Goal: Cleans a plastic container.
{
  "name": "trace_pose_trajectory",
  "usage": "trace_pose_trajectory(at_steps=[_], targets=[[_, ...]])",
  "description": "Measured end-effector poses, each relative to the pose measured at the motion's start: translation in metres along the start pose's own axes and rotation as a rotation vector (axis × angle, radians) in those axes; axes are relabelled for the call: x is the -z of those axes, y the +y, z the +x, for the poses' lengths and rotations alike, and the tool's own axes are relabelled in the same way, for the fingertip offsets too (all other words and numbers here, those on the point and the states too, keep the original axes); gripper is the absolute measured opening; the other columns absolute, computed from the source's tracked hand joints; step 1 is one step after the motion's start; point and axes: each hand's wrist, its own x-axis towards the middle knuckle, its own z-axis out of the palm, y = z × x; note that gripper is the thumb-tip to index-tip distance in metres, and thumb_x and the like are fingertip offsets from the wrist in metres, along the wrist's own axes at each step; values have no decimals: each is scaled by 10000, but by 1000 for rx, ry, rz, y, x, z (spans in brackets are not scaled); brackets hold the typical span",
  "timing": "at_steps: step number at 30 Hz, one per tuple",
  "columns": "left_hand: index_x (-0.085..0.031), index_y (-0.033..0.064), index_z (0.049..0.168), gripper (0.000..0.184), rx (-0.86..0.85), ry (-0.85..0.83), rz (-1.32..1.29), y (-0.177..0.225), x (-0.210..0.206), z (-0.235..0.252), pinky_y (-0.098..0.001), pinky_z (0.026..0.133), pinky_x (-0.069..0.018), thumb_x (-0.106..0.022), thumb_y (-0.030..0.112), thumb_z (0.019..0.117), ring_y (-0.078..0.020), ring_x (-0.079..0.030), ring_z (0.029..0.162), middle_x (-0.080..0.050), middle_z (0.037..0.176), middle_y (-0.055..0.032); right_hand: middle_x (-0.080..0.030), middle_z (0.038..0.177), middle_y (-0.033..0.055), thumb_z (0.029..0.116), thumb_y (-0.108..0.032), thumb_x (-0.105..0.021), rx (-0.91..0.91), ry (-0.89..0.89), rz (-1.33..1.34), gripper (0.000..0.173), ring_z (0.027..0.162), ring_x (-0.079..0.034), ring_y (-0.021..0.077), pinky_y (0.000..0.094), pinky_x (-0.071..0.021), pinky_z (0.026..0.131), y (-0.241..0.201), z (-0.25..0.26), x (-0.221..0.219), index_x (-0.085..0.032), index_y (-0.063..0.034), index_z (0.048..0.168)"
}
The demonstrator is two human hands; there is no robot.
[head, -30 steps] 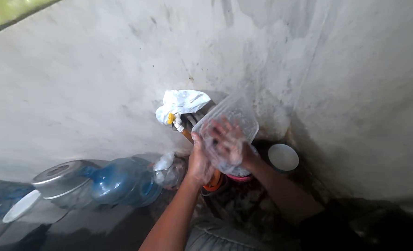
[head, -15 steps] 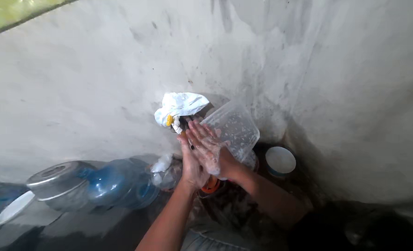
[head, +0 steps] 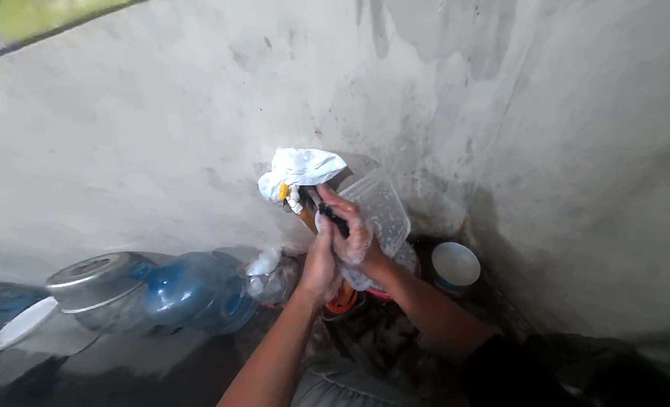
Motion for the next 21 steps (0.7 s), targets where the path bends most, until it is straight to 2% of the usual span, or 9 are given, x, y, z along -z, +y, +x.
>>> trace_pose_trajectory(at_steps=[2, 4, 6, 9, 12, 15, 16, 18, 21], targets=[[-572, 138, 1345, 500, -26, 4, 31, 0, 0, -1, -427, 879, -601, -408, 524, 1072, -216, -702, 1016, -710, 1126, -98, -585, 1436, 194, 919, -21, -678, 6, 155, -74, 291, 1354, -570, 289, 431, -518, 1115, 3, -2, 3, -609, 28, 1197], [-565, 105, 1335, 383, -38, 39, 35, 1, -4, -4, -405, 844, -610, -415, 371, 1105, -206, -713, 948, -712, 1067, -108, -696, 1262, 131, 896, -63, -750, 3, 274, -238, 174, 1252, -616, 265, 394, -517, 1058, 8, -4, 8, -730, -14, 1062], [-543, 76, 1355, 318, -38, 43, 23, 1, -5, -6, -408, 861, -607, -424, 241, 1110, -212, -717, 944, -715, 1064, -124, -736, 1162, 98, 906, -76, -751, 10, 276, -292, 151, 1166, -664, 231, 369, -544, 1014, 13, -4, 15, -745, -36, 1052], [-538, 46, 1312, 260, -51, 33, 17, 0, -3, -8, -413, 835, -613, -452, 62, 1067, -220, -720, 905, -713, 1036, -135, -733, 1090, 135, 930, -29, -714, 144, 137, -172, 155, 1074, -706, 223, 355, -593, 961, 21, -6, 24, -716, 12, 1079], [-530, 37, 1309, 266, -36, 26, 77, 2, -1, -9, -393, 812, -625, -478, 15, 1049, -215, -730, 892, -721, 1035, -136, -729, 1078, 159, 933, 1, -663, 298, -37, -93, 117, 1084, -696, 250, 374, -575, 983, 32, -3, 35, -751, 10, 1011], [-549, 45, 1315, 275, -13, 18, 306, 6, 0, -10, -365, 838, -619, -544, 48, 1041, -178, -722, 923, -715, 1070, -102, -672, 1189, 186, 938, 6, -654, 276, -119, -98, 132, 1115, -662, 221, 317, -563, 995, 37, 3, 42, -769, 2, 1002], [-549, 61, 1329, 288, -4, 14, 383, 8, -1, -11, -355, 836, -620, -553, 63, 1041, -164, -721, 924, -716, 1076, -90, -682, 1195, 184, 947, 6, -652, 276, -125, -103, 126, 1132, -667, 228, 324, -561, 1006, 39, 7, 44, -764, 4, 1004], [-538, 90, 1375, 332, 10, -8, 486, 10, -1, -10, -343, 825, -616, -558, 83, 1044, -150, -717, 917, -711, 1092, -77, -721, 1123, 148, 950, 8, -645, 247, -101, -118, 127, 1090, -669, 230, 340, -548, 990, 40, 11, 46, -759, 0, 1007], [-544, 77, 1363, 324, 13, -12, 493, 10, -4, -8, -343, 804, -622, -557, 63, 1040, -163, -722, 893, -715, 1078, -89, -728, 1073, 130, 918, 4, -713, 107, 23, -109, 145, 1034, -699, 184, 315, -587, 935, 33, 11, 44, -703, 24, 1061]])
